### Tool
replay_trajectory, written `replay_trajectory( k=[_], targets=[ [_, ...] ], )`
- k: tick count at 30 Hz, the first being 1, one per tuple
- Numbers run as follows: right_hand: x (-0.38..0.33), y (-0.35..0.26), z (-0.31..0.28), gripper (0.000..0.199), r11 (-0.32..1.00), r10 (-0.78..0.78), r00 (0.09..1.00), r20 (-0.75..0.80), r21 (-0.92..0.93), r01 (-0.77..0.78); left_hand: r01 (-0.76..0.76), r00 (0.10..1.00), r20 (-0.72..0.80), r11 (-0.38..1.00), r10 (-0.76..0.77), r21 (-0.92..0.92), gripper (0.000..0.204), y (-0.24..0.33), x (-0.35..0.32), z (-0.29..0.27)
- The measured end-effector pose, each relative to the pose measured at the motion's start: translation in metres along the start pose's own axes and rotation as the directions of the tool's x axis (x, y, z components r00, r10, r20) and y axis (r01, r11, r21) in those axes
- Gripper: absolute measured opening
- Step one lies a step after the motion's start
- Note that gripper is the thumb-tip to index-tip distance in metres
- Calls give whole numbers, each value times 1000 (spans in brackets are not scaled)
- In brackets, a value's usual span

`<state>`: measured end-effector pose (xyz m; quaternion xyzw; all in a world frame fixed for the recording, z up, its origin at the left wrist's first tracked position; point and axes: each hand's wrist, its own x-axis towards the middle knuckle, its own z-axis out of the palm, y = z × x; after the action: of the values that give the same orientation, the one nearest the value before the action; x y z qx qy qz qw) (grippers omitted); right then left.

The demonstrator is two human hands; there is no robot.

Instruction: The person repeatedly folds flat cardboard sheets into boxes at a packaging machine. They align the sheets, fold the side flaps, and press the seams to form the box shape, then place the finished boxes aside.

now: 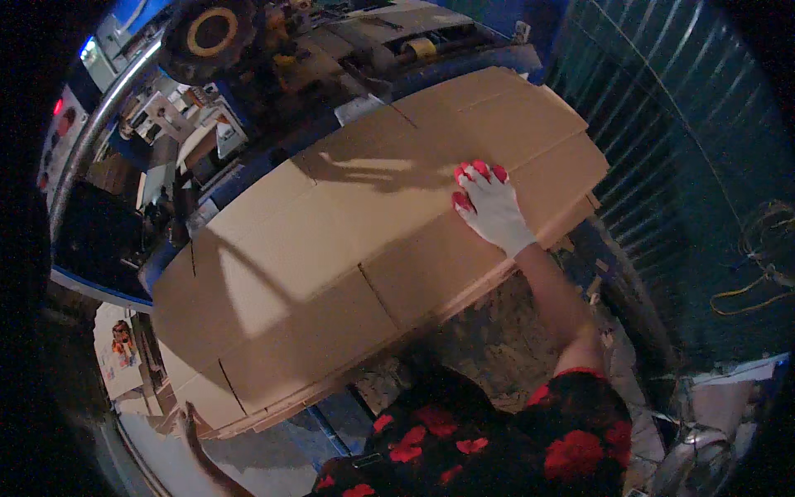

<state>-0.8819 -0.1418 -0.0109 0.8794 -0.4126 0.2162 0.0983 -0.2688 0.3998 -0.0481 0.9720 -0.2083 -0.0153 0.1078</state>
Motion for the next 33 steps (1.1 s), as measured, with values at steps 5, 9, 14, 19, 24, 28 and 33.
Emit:
replay_trajectory(
  k=[5,9,14,19,24,28,33],
  targets=[
    [-82,-6,-34,54,987,163,972,171,-16,-163,59,977,189,978,-98,202,59,-39,-39,-9],
    [-153,39,-43,78,742,494,797,-348,-308,-595,65,992,86,959,-92,277,59,-46,-45,-8],
    [-188,63,-35,55,-353,875,309,373,928,-118,35,990,-140,964,2,263,58,-19,-73,-44],
    [-171,73,-48,43,37,889,452,79,970,-242,-276,961,-226,608,159,-745,55,40,-142,-131],
    [-141,-27,-82,42,721,495,862,108,503,-477,-256,917,-23,544,398,-799,54,75,-158,-37],
    [-109,-58,-68,52,942,-334,904,267,130,310,-533,845,-297,743,445,-405,46,168,-152,41],
    [-32,-48,-28,53,819,-549,780,300,7,574,-788,607,-295,607,738,-102,58,245,-138,25]
  ],
)
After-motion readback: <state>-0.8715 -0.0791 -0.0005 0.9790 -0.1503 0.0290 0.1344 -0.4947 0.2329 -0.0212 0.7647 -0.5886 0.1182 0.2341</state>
